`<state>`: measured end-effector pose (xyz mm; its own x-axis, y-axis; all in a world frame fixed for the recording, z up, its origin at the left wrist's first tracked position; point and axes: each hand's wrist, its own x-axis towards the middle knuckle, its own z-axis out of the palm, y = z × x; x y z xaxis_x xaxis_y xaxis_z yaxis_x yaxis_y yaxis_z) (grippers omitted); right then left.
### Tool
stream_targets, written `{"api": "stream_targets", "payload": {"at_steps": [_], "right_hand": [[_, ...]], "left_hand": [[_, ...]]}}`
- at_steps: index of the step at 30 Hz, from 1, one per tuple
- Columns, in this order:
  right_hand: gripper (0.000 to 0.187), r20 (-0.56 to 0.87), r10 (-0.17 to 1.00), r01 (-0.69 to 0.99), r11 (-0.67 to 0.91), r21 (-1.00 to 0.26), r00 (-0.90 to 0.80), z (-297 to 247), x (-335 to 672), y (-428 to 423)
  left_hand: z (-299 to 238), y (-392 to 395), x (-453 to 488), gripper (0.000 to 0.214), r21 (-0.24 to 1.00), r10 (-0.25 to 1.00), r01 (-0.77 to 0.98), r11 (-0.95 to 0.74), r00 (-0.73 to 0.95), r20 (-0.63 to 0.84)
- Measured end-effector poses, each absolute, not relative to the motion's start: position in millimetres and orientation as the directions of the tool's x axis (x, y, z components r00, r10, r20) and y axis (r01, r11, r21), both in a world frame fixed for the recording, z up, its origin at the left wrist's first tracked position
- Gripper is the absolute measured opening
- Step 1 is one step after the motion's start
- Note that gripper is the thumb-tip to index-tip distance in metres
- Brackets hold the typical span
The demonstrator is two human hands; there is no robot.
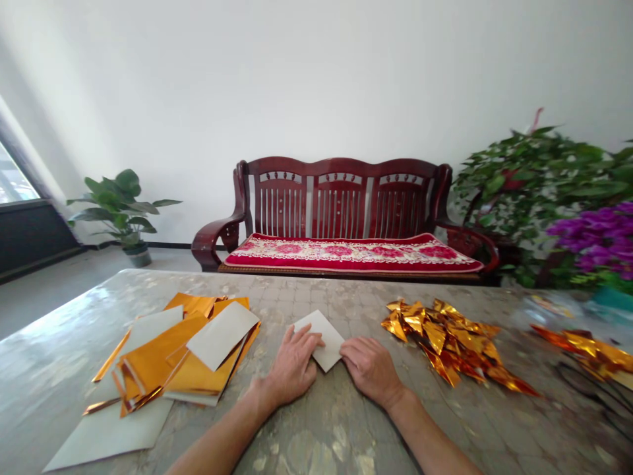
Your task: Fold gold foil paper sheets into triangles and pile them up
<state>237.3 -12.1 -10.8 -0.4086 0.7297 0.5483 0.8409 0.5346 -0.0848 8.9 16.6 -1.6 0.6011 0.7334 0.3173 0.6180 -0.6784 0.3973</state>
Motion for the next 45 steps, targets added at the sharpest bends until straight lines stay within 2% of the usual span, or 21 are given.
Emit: {"api": "stream_targets", "payload": {"at_steps": [2, 4, 8, 10, 13, 18, 21, 24, 29, 32, 37, 45], "right_hand": [[0.013, 0.552, 0.739, 0.867, 0.496, -0.057, -0.386, -8.0, 232.3, -15.0], [0.012, 0.549, 0.743, 0.881, 0.472, -0.026, -0.382, -6.0, 227.0, -17.8], [0.01, 0.536, 0.745, 0.883, 0.469, 0.001, -0.396, -5.0, 220.9, -21.0], [0.009, 0.526, 0.749, 0.876, 0.483, -0.016, -0.404, -4.9, 221.5, -21.1], [0.012, 0.506, 0.746, 0.844, 0.533, -0.063, -0.433, -4.3, 225.4, -19.9], [0.017, 0.509, 0.734, 0.806, 0.579, -0.122, -0.45, -2.8, 231.1, -18.3], [0.017, 0.49, 0.735, 0.801, 0.587, -0.116, -0.468, -3.3, 232.0, -18.5], [0.018, 0.46, 0.748, 0.811, 0.577, -0.095, -0.478, -4.7, 232.1, -18.3], [0.017, 0.432, 0.773, 0.827, 0.553, -0.101, -0.465, -5.8, 231.6, -17.0], [0.017, 0.422, 0.795, 0.825, 0.54, -0.166, -0.435, -5.0, 231.7, -16.7], [0.02, 0.38, 0.86, 0.843, 0.457, -0.282, -0.34, -2.9, 231.8, -17.0], [0.021, 0.283, 0.938, 0.892, 0.294, -0.343, -0.2, -2.2, 230.3, -14.0]], "left_hand": [[-1.0, 4.8, 14.2, 0.055, 0.349, 0.735, 0.648, -0.677, 0.575, 0.36], [-1.6, -3.2, 18.6, 0.054, 0.299, 0.743, 0.689, -0.661, 0.545, 0.387], [-3.6, -4.9, 21.4, 0.02, 0.215, 0.763, 0.752, -0.623, 0.523, 0.38], [-4.9, -1.8, 20.0, 0.014, 0.205, 0.763, 0.753, -0.625, 0.534, 0.364], [-7.8, 3.3, 16.5, 0.02, 0.253, 0.763, 0.73, -0.635, 0.541, 0.355], [-13.9, 12.4, 8.8, 0.027, 0.47, 0.775, 0.617, -0.631, 0.531, 0.343], [-16.9, 17.7, 4.4, 0.033, 0.534, 0.773, 0.567, -0.627, 0.535, 0.341], [-17.6, 18.5, 2.2, 0.031, 0.51, 0.756, 0.567, -0.647, 0.562, 0.334], [-10.6, 11.3, 3.2, 0.017, 0.418, 0.748, 0.621, -0.663, 0.573, 0.337], [-6.4, 9.4, 4.0, 0.027, 0.399, 0.759, 0.646, -0.651, 0.566, 0.322], [-7.0, 13.3, 4.6, 0.028, 0.422, 0.803, 0.684, -0.596, 0.517, 0.296], [-5.7, 19.2, 9.4, 0.025, 0.511, 0.897, 0.738, -0.441, 0.391, 0.208]]}}
